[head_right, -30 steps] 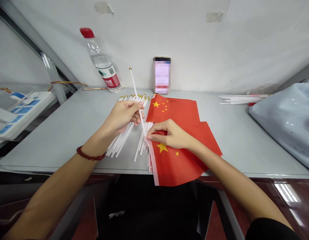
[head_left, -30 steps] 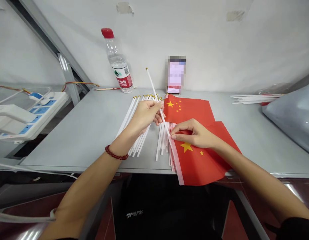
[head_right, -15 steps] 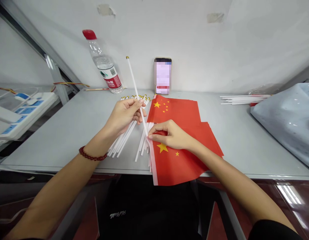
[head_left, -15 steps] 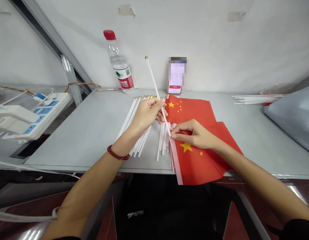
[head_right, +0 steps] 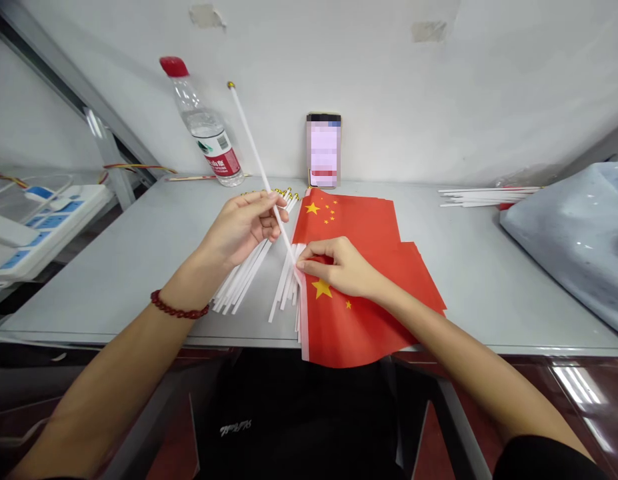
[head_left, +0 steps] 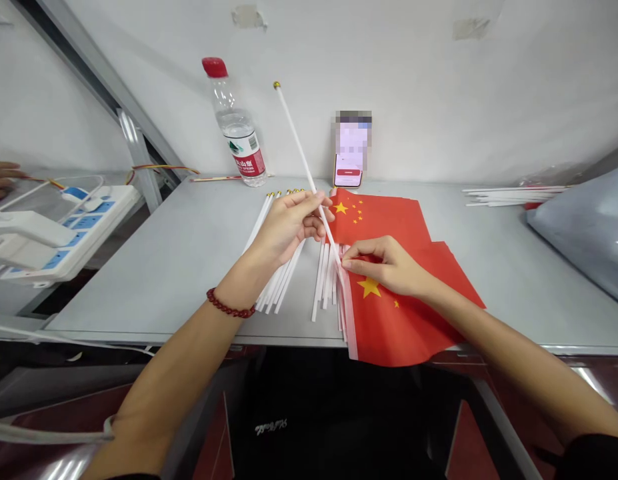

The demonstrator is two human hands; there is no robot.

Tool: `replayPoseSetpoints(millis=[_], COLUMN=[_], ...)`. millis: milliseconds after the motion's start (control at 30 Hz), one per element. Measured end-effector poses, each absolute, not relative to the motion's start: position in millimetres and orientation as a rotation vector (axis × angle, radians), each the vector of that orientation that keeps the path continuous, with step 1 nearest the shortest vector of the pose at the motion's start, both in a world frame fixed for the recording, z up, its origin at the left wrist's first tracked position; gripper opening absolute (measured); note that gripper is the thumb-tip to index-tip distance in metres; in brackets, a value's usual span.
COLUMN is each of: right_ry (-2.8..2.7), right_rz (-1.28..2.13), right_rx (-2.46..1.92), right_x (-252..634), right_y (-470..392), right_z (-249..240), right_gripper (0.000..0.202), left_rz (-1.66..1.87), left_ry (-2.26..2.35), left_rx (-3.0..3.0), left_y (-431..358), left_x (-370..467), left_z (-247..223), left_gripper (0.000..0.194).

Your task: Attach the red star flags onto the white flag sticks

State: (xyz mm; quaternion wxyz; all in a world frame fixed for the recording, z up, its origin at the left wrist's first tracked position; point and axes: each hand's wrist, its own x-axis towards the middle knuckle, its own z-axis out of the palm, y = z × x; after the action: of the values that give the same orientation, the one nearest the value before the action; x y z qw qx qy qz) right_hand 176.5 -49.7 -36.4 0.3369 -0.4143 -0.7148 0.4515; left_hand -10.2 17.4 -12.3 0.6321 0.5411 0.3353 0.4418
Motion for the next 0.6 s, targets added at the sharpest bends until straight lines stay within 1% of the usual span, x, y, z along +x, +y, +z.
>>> replayPoseSetpoints(millis=[133, 233, 300, 400, 467, 500, 533, 600], right_ry=[-1.825, -1.81, -1.792, -1.76, -1.752, -1.755, -1.761, -1.787], right_rz=[1.057, 1.018, 0.991, 0.949, 0.992, 1.044, 1.11, 1.255], right_rx=[-1.096, -1.094, -1.093, -1.127, -1.166, -1.171, -1.161, -1.106], right_x=[176.7, 175.3, 174.0, 173.5, 175.0, 176.1, 177.3, 179.2], right_y=[-48.1, -47.6, -47.8, -47.9, -47.4, -47.0, -46.7, -46.3], right_z=[-34.6, -34.6, -35.8, -37.7, -38.1, -37.9, -37.5, -35.8], right_gripper=[0.013, 0.012, 0.013, 0.014, 0.016, 0.017, 0.018, 0.02], left_rz=[1.096, 1.08, 0.993, 0.723, 0.574, 0.56, 0.595, 0.775], left_ry=[0.762, 0.78, 0.799, 0.849, 0.855, 0.854, 0.856, 0.878], left_rx=[1.221, 1.265, 1.308, 1.413, 1.48, 1.485, 1.467, 1.374], left_y=[18.2, 17.4, 16.7, 15.1, 13.9, 13.5, 13.7, 15.9], left_x=[-11.3, -11.0, -11.0, -10.8, -9.8, -9.1, -8.3, -7.5], left_z=[-12.2, -12.4, -13.2, -15.0, -16.1, -16.5, -16.7, -16.8], left_gripper=[0.016, 0.018, 0.019, 0.018, 0.018, 0.019, 0.023, 0.038])
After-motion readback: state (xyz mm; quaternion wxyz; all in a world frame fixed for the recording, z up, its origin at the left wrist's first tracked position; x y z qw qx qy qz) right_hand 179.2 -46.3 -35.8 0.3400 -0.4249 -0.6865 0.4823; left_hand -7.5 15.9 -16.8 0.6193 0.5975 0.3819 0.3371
